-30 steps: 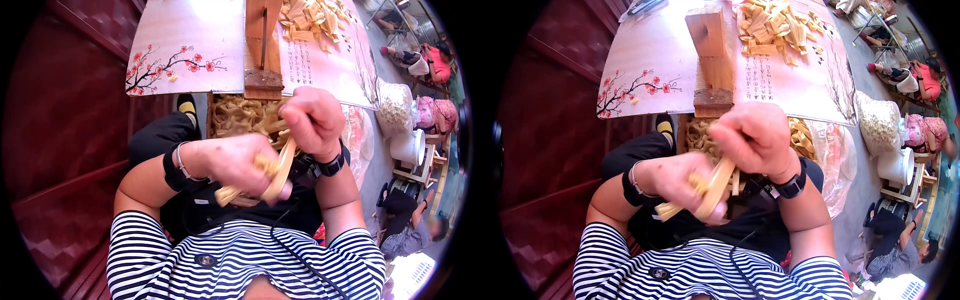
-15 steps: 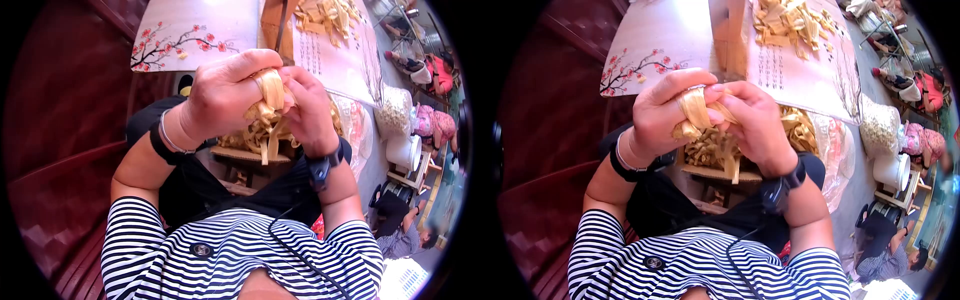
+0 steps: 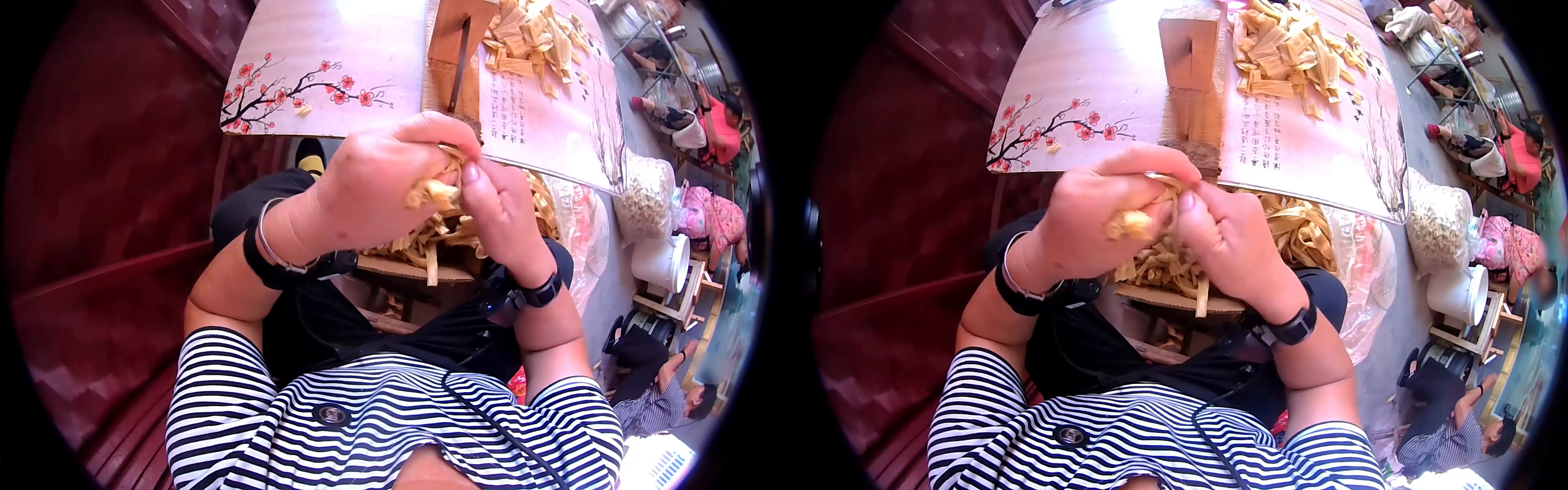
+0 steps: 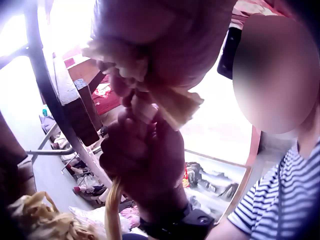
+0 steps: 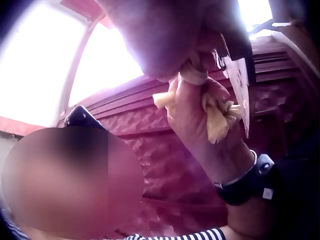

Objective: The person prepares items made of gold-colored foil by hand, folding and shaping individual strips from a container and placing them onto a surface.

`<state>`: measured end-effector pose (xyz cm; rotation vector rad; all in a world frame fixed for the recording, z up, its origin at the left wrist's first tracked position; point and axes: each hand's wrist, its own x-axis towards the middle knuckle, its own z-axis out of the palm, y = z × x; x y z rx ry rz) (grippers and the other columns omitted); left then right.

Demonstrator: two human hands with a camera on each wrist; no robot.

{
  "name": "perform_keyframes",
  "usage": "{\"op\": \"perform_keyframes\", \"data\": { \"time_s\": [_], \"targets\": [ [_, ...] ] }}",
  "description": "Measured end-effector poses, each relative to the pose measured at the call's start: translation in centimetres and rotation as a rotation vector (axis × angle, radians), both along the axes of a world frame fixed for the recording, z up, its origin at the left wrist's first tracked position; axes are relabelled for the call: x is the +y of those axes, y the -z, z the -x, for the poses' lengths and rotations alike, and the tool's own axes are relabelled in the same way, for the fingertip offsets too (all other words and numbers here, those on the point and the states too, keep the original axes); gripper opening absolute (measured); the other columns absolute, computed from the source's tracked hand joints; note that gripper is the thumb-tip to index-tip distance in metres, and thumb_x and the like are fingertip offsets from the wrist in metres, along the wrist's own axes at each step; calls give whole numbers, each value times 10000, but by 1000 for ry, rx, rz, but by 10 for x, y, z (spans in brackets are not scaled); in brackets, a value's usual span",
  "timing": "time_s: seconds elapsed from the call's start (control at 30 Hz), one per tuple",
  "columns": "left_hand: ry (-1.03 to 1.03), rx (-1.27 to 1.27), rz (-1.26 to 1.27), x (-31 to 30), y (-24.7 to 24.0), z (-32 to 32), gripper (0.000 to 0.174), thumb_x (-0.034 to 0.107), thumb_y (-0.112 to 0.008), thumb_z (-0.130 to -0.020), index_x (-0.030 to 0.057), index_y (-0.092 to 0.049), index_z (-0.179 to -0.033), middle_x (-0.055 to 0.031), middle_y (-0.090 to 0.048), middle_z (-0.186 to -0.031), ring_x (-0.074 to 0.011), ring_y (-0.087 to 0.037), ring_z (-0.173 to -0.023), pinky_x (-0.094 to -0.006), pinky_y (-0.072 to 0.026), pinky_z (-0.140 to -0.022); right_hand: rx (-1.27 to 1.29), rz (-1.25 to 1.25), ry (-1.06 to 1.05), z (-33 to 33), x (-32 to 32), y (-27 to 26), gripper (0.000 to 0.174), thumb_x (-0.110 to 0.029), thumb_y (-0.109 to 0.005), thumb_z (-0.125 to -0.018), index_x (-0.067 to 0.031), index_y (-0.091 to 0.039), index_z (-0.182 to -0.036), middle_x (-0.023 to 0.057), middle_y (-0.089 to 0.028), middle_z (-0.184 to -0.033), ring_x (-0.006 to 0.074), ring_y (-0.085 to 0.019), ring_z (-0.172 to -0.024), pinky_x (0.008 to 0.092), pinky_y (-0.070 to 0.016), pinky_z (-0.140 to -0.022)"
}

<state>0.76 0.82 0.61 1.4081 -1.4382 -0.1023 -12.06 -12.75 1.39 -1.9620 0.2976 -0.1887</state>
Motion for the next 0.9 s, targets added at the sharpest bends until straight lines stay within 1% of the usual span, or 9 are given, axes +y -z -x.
{"op": "perform_keyframes", "data": {
  "time_s": [0.03,0.17,0.2,0.27,0.37,0.43,0.53,0.7,0.9],
  "targets": [
    [71,30,102,-2,1,-6,91,-21,-571,-815,-76,-643,-831,-153,-650,-1022,-188,-655,-735,-283,-533,-637,10,-249,-37,0,0,2,405,-337,-457,-994,-7,-601,-808,17,-532,-616,96,-462,-536,254,-396,-525],
    [92,661,47,17,-26,-3,175,22,-501,-839,-77,-618,-754,-142,-625,-1009,-59,-509,-519,-184,-428,-497,146,-943,-274,5,-8,10,470,-426,-443,-1001,-64,-543,-718,-27,-426,-568,67,-312,-488,216,-256,-475],
    [102,805,127,19,-26,-9,216,62,-489,-867,-60,-610,-737,-151,-620,-991,-61,-508,-506,-180,-428,-512,120,-1003,-317,5,-6,13,474,-430,-440,-1001,-67,-532,-710,-30,-408,-554,67,-309,-482,217,-255,-472],
    [86,798,126,19,-22,-16,161,75,-556,-872,-58,-629,-817,-140,-640,-956,-70,-543,-555,-190,-457,-548,76,-1117,-405,5,-4,16,481,-438,-434,-1000,-74,-510,-694,-37,-373,-527,68,-303,-470,218,-252,-465],
    [58,790,138,19,-13,-22,158,94,-657,-879,-53,-656,-935,-125,-671,-902,-85,-596,-627,-207,-499,-602,83,-1140,-297,1,-9,20,483,-440,-437,-997,-67,-510,-700,-44,-347,-511,66,-277,-449,229,-222,-436],
    [125,880,-63,20,-9,-26,221,133,-691,-865,-39,-645,-995,-113,-679,-908,-93,-607,-660,-211,-509,-624,59,-1164,-244,-1,-10,19,457,-422,-461,-993,-65,-528,-716,-50,-349,-515,60,-267,-441,236,-203,-418],
    [334,1064,-246,12,-8,-16,186,78,-706,-841,-6,-642,-993,-51,-667,-826,-72,-608,-644,-212,-518,-604,159,-1040,-155,-3,-5,14,417,-400,-492,-986,-69,-560,-741,-54,-351,-524,54,-270,-445,234,-204,-423],
    [170,1011,-219,17,-6,-15,69,15,-660,-825,11,-619,-880,1,-617,-729,-50,-575,-650,-196,-466,-573,187,-834,-31,4,-18,-3,275,-265,-643,-922,-48,-645,-753,-39,-542,-647,19,-408,-562,185,-298,-500],
    [-149,726,-58,-4,3,-17,69,60,-661,-846,31,-647,-908,5,-621,-743,-50,-558,-654,-204,-456,-599,-200,-131,305,-7,-21,5,176,-167,-691,-889,-8,-644,-830,-59,-552,-645,9,-450,-578,183,-349,-508]
  ]
}}
